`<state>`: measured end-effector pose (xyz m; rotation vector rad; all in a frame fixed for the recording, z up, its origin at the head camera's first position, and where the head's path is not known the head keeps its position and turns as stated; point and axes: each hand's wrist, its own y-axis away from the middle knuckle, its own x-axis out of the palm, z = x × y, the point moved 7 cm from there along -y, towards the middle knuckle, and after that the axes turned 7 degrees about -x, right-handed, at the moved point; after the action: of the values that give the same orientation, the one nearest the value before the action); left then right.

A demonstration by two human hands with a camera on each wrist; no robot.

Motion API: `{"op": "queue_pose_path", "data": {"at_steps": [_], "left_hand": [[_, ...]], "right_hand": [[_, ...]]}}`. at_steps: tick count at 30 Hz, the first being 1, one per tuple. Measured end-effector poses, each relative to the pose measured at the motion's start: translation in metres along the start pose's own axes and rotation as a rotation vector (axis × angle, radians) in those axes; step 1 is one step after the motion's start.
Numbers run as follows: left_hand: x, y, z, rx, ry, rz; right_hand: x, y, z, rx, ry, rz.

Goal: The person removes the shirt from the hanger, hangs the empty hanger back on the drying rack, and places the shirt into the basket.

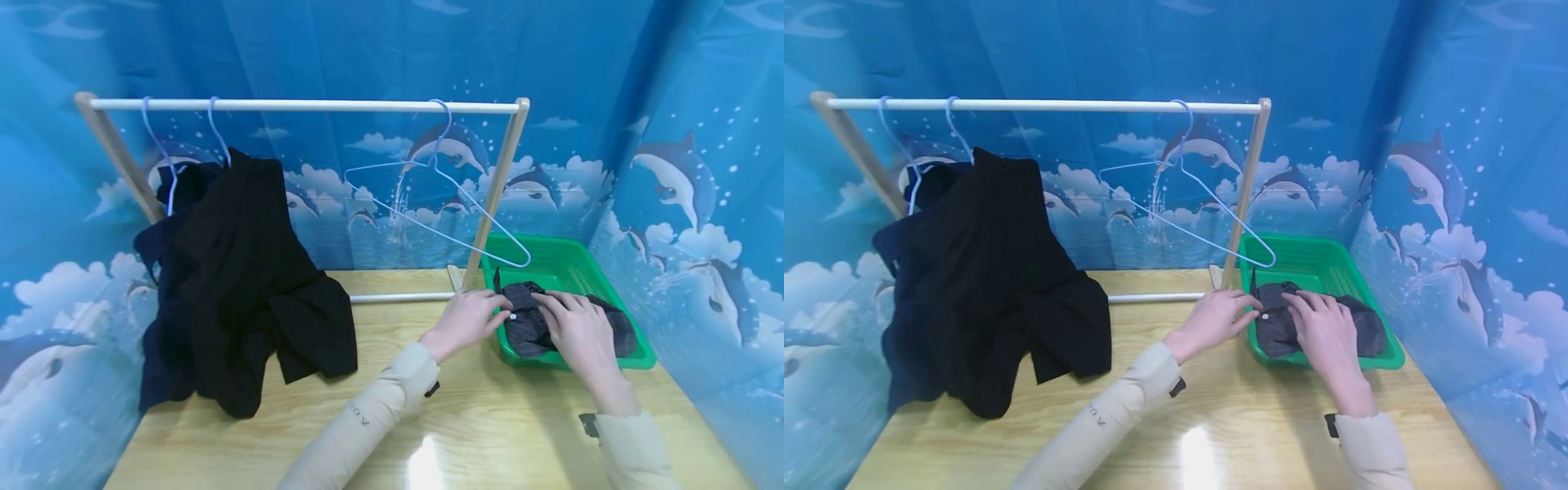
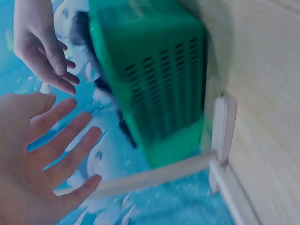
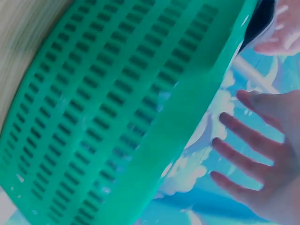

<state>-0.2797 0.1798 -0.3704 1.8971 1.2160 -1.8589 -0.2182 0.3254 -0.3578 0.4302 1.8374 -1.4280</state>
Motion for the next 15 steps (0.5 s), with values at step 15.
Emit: {"op": "queue_pose_path", "data": {"at_steps": [15], "left_hand": [[-0.064,0.052,0.047,-0.024,-0.109,-0.299]], "right_hand": [[0.006,-0.034,0.086,-0.295,0.013,-0.294]]}}
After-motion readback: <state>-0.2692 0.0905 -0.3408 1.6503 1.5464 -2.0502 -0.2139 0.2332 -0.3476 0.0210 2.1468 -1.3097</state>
